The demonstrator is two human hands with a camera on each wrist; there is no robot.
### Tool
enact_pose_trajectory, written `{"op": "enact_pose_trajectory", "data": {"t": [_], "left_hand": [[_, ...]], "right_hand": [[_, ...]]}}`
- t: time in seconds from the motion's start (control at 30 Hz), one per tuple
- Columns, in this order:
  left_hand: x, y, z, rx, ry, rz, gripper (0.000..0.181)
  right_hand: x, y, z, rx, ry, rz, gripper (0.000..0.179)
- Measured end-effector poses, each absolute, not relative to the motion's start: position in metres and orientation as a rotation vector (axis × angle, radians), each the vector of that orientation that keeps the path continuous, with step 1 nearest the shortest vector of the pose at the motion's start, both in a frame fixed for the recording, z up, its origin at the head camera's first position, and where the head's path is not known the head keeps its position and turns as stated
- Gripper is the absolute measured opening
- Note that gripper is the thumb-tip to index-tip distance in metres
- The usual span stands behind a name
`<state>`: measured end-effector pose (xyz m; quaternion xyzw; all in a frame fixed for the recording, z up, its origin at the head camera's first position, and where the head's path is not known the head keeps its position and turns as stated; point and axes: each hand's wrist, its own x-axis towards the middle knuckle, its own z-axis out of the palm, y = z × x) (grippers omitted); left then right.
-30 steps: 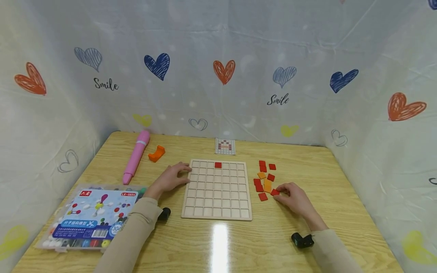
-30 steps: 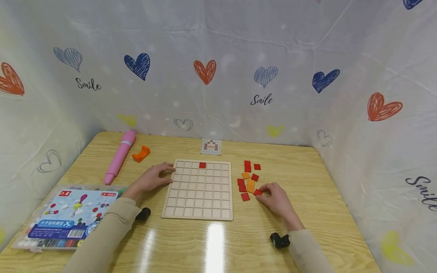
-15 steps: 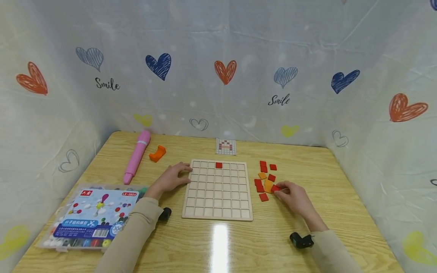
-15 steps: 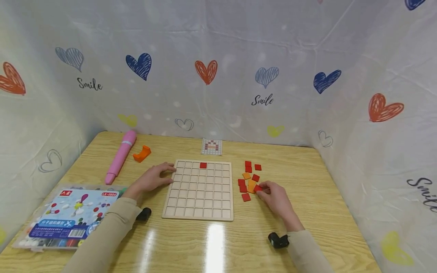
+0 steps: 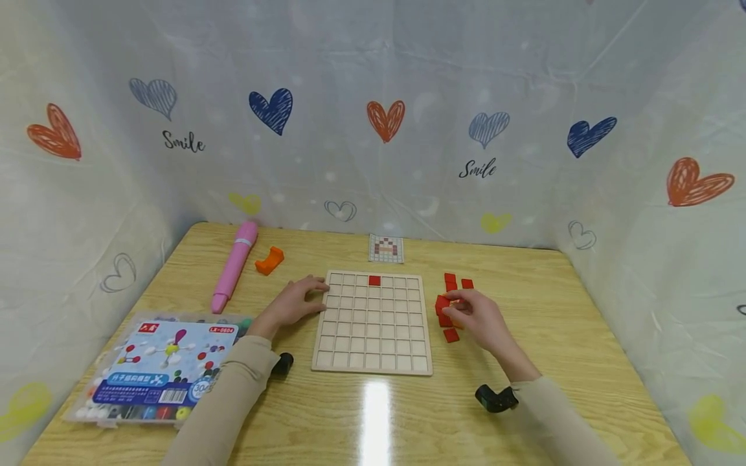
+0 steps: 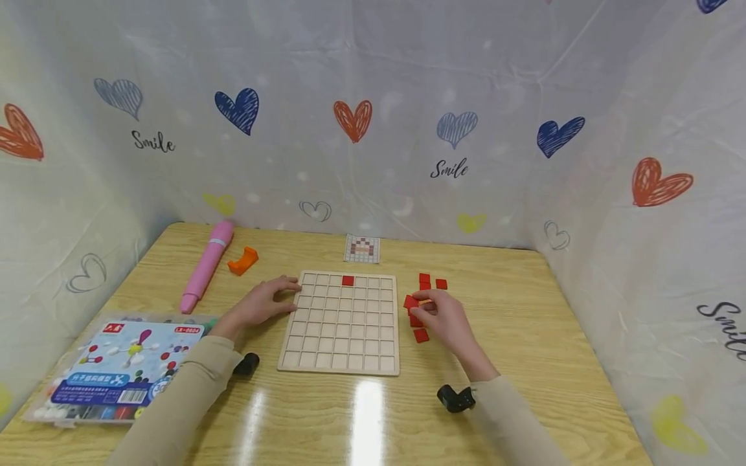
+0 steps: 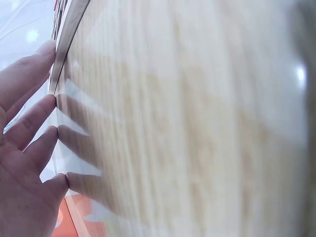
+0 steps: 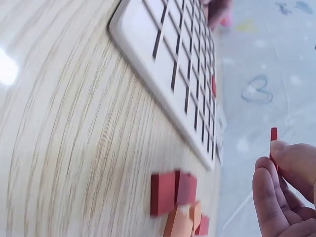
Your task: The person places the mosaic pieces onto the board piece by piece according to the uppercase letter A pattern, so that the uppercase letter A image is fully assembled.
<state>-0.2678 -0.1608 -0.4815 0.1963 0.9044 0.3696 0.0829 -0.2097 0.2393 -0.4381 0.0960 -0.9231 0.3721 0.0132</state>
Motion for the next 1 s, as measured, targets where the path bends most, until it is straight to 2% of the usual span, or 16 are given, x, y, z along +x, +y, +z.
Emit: {"op": "enact_pose_trajectory", "data": {"t": [0.4,1.0], "left_hand": [[-0.269,-0.159,-0.482,0.577,2.697,1.100,0.042],[-0.268,-0.159,-0.481,0.576,2.704,1.110,0.041]], "right_hand": [[-0.222,0.191,-0.431,0.478,-2.871,1.236,0.030],[-0.275,0.123,-0.452,0.549,-3.036,1.118,0.025]]}}
